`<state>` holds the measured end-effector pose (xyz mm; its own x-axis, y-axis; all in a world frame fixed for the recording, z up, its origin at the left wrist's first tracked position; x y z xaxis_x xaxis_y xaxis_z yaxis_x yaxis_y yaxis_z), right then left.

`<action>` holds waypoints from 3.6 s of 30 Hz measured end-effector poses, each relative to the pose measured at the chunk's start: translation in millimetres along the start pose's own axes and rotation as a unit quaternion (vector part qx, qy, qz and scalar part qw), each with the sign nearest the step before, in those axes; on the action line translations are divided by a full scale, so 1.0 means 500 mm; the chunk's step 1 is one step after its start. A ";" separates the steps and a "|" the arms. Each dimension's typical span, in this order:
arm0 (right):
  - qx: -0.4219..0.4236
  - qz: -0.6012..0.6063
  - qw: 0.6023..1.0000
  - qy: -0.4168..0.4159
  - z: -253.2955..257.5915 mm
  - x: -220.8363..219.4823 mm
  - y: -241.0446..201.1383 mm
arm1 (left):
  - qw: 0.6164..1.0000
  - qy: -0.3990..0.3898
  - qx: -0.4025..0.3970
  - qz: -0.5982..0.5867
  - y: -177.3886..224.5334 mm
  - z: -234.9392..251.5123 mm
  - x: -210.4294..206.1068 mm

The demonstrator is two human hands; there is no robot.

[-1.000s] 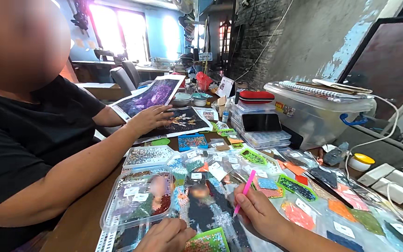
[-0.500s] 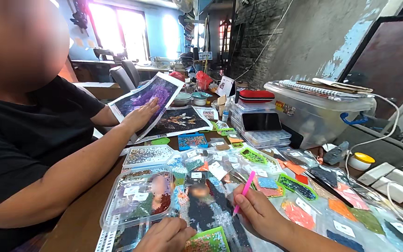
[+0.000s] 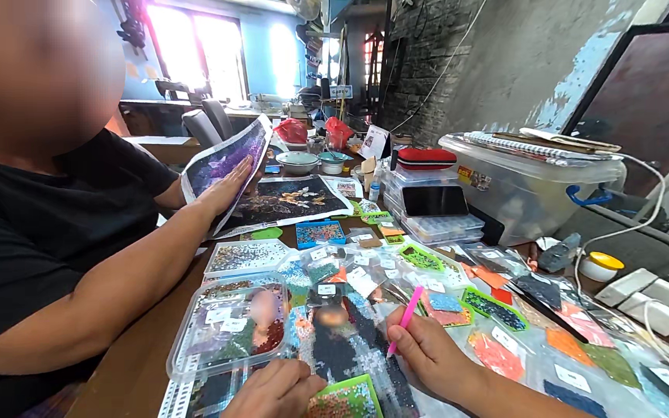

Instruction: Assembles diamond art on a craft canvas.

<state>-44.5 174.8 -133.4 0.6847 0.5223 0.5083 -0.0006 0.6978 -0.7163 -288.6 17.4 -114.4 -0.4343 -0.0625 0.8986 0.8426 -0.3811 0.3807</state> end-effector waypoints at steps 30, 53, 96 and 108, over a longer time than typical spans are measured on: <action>0.131 0.051 0.989 -0.038 0.000 -0.042 -0.021 | 0.998 0.037 -0.031 0.026 -0.006 0.002 -0.015; 0.110 0.058 0.991 -0.045 0.004 -0.044 -0.019 | 0.999 0.028 -0.018 0.024 -0.001 0.002 -0.010; -0.022 0.047 0.999 -0.018 0.011 0.004 0.002 | 1.000 -0.001 -0.001 0.016 0.002 0.003 -0.001; -0.013 0.031 0.999 -0.022 0.011 0.004 0.003 | 1.000 -0.002 0.000 0.009 0.002 0.003 0.000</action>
<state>-47.2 179.7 -131.0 0.6515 0.5849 0.4832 -0.0219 0.6511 -0.7586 -287.2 18.4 -113.8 -0.4172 -0.0660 0.9064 0.8505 -0.3798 0.3638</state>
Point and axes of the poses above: each hand's wrist, its own z-axis towards the middle knuckle, its own x-axis out of the back of the hand, y = z × x, the point moved 1 cm from there along z, towards the middle knuckle, and after that the axes turned 8 degrees about z, right-handed, at the moved point
